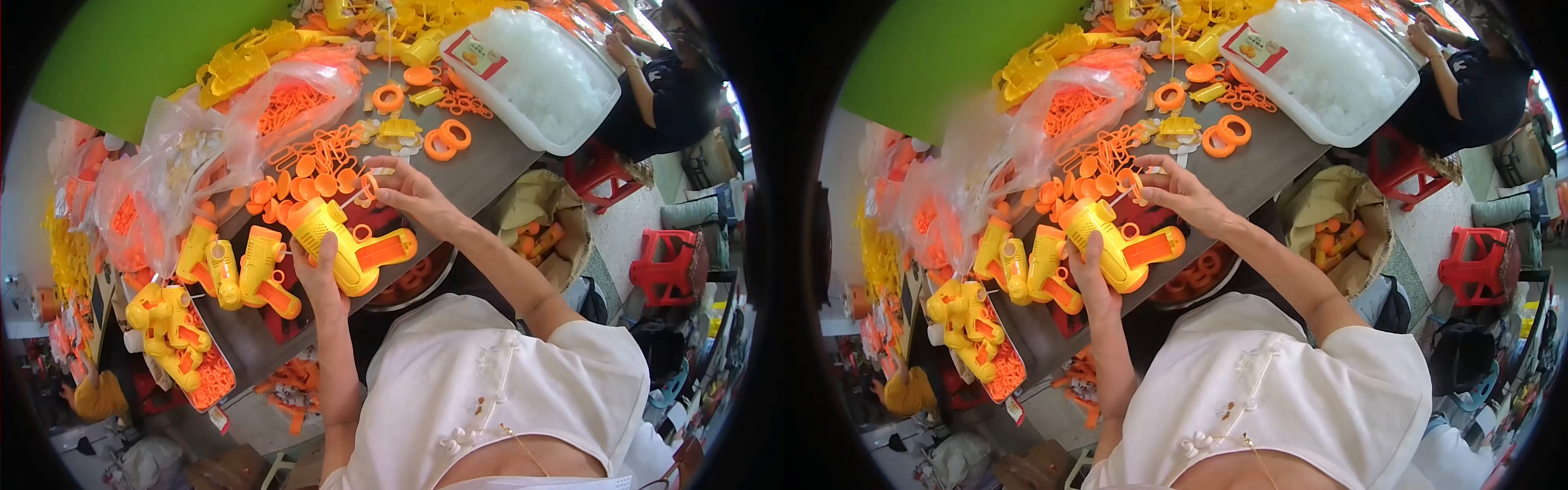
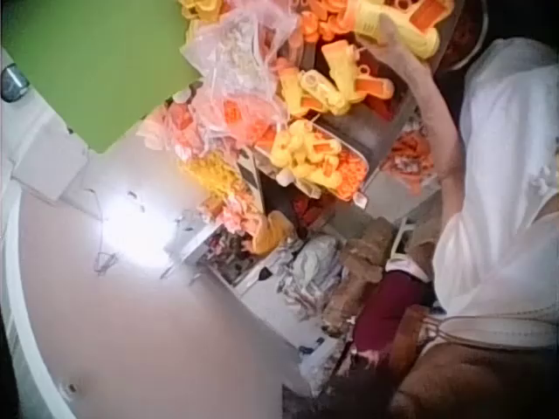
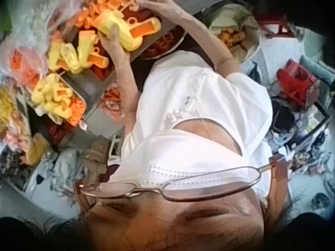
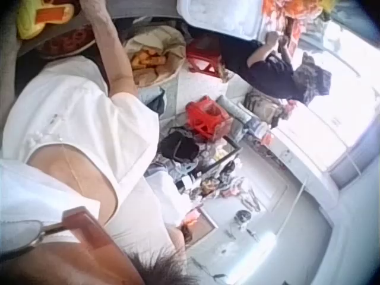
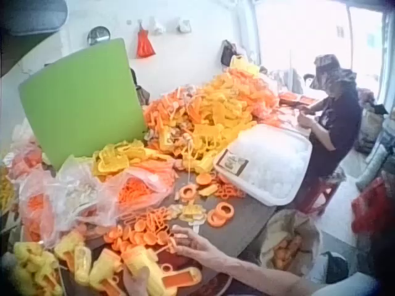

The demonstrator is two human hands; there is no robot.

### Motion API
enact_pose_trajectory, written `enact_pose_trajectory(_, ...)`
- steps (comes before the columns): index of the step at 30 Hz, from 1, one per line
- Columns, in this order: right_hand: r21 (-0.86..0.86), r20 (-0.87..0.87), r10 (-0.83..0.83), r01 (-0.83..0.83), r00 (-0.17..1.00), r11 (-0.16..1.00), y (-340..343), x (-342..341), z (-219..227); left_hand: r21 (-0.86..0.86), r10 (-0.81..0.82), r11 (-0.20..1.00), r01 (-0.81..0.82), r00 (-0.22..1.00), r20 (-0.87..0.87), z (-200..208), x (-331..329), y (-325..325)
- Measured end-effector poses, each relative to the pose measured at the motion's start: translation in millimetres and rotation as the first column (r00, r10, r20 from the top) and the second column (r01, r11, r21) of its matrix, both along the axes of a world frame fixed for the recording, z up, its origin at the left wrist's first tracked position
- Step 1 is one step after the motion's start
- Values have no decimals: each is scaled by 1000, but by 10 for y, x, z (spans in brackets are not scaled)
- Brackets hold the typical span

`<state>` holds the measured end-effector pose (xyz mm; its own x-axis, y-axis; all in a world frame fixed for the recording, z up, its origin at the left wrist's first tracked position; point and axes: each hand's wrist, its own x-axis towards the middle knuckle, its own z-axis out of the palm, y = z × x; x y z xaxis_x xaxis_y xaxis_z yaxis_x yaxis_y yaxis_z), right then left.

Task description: Assembling yellow and orange plastic toy guns by snapping component parts together.

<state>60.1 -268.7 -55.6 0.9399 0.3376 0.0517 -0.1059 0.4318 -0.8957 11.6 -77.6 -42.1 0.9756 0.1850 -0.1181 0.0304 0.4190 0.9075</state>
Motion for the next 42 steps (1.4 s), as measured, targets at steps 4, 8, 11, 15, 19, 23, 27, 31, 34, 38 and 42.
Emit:
enact_pose_trajectory(4,57,-111,58,-52,992,997,130,-12,-32,14,5,1000,-5,1000,2,-18,-38,6)
enact_pose_trajectory(8,-100,33,95,-91,995,991,235,-54,97,-4,17,1000,-17,1000,9,-13,-45,-36)
enact_pose_trajectory(11,-348,166,54,7,985,938,289,-79,191,7,-31,999,32,999,-9,-53,-33,83)
enact_pose_trajectory(15,-525,507,-3,312,862,792,346,-130,247,104,-55,994,44,993,108,46,-9,80)
enact_pose_trajectory(19,-499,682,14,451,732,740,473,-247,253,359,-18,933,-8,997,70,33,36,57)
enact_pose_trajectory(23,-401,508,-13,250,862,881,517,-237,103,301,66,949,-94,992,104,6,51,40)
enact_pose_trajectory(27,-85,119,16,-6,993,996,724,-396,-106,367,87,913,-178,964,250,-107,40,14)
enact_pose_trajectory(31,-115,44,88,-83,995,990,742,-412,3,389,160,894,-221,970,183,-32,7,-45)
enact_pose_trajectory(34,-137,33,111,-106,993,985,711,-374,-35,487,145,833,-262,953,265,-95,66,-15)
enact_pose_trajectory(38,-462,314,103,57,944,885,453,-187,-50,513,6,854,-89,987,160,55,30,151)
enact_pose_trajectory(42,-641,741,99,656,664,398,-132,398,-118,985,-345,145,-96,928,141,219,140,200)
